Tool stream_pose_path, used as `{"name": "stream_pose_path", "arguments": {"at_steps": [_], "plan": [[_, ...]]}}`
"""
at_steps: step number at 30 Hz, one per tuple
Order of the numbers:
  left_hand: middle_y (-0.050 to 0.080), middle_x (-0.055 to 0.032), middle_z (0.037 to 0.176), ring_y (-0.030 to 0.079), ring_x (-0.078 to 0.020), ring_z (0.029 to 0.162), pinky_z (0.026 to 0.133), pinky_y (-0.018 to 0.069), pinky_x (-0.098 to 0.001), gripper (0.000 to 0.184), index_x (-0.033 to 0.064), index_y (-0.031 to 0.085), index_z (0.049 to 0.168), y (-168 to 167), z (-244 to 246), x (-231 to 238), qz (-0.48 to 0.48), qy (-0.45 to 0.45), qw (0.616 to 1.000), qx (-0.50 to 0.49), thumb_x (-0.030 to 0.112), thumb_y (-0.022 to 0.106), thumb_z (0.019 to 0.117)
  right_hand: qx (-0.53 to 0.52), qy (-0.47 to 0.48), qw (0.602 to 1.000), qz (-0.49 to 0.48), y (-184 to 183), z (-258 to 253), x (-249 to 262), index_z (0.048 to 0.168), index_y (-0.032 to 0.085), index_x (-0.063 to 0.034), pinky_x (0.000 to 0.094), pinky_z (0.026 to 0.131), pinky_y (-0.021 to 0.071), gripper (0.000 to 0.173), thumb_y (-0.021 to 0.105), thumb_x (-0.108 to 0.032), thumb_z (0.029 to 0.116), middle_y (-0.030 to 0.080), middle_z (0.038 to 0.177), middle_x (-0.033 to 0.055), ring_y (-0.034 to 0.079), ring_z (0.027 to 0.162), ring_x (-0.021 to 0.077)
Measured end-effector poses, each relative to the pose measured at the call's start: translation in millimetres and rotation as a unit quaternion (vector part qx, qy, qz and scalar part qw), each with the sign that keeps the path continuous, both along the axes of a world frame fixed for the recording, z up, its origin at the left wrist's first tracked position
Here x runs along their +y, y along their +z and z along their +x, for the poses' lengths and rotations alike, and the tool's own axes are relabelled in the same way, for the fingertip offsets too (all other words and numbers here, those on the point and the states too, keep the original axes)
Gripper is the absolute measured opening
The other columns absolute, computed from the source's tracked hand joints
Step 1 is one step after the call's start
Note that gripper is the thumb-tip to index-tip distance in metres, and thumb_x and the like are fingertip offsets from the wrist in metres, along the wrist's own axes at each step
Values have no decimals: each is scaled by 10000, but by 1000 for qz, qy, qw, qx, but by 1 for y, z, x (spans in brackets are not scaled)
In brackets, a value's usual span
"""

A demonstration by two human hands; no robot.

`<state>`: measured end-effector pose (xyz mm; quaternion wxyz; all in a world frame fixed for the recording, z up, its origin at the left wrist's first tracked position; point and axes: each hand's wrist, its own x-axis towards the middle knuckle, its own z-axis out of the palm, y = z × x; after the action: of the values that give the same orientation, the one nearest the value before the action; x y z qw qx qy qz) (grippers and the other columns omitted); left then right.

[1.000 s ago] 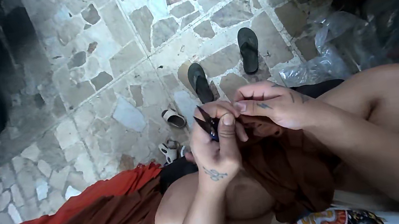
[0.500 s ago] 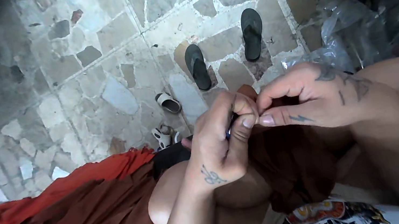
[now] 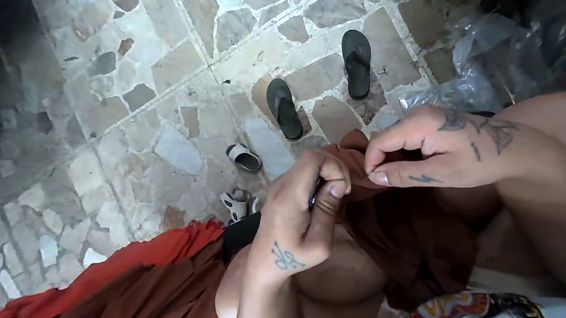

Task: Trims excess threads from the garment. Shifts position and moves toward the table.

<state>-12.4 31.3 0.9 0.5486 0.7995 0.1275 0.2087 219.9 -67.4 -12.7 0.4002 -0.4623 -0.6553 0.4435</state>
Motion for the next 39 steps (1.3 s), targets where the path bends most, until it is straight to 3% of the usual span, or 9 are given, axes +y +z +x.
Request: {"name": "stream_pose_path", "arguments": {"at_steps": [6, 10, 15, 20, 32, 36, 39], "plan": [[559, 11, 817, 495, -12, 657, 572, 434, -170, 194, 79, 551, 971, 4, -3, -1, -3, -47, 999, 16, 212, 471, 1087, -25, 16, 998, 49, 2, 10, -2, 857, 739, -110, 127, 570, 476, 171, 625, -185, 960, 643, 731, -80, 585, 672, -43], [568, 21, 816, 511, -14, 660, 576, 450, -175, 159, 91, 559, 967, 7, -8, 4, 10, -34, 999, 31, 194, 497, 1071, -46, 15, 998, 49, 1, 13, -1, 889, 722, -108, 157, 678, 512, 163, 598, -160, 980, 639, 849, -49, 605, 795, 6], [564, 33, 813, 511, -8, 661, 569, 441, -165, 167, 102, 560, 962, 10, -15, 10, 11, -42, 998, 54, 210, 494, 1071, -45, 13, 999, 2, 5, 4, -2, 931, 686, -130, 140, 584, 490, 161, 551, -154, 1014, 613, 755, -88, 579, 681, -29], [565, 31, 806, 531, -11, 703, 616, 457, -175, 186, 97, 560, 926, 11, -14, 9, 28, -58, 996, 55, 196, 483, 1063, -37, 9, 999, 21, 2, 6, -3, 863, 720, -132, 130, 546, 472, 148, 613, -185, 950, 624, 702, -101, 576, 642, -52], [568, 39, 820, 530, -3, 711, 620, 454, -165, 168, 103, 571, 936, 13, -20, 10, 22, -62, 996, 59, 178, 486, 1060, -76, 0, 994, 75, 1, 13, -4, 877, 762, -124, 140, 590, 511, 159, 651, -211, 950, 682, 745, -90, 623, 689, -44], [570, 45, 810, 532, -5, 696, 606, 454, -164, 156, 114, 567, 945, 13, -22, 12, 9, -53, 997, 59, 189, 495, 1062, -90, 25, 994, 55, 2, 23, -4, 920, 766, -137, 156, 672, 520, 159, 626, -204, 958, 663, 855, -66, 617, 789, 0], [572, 46, 817, 536, -7, 697, 607, 463, -166, 153, 118, 561, 958, 14, -23, 14, 1, -48, 997, 56, 208, 503, 1067, -84, 22, 996, 28, 0, 19, -3, 905, 755, -134, 142, 645, 510, 148, 626, -196, 943, 658, 825, -77, 611, 761, -21]]}}
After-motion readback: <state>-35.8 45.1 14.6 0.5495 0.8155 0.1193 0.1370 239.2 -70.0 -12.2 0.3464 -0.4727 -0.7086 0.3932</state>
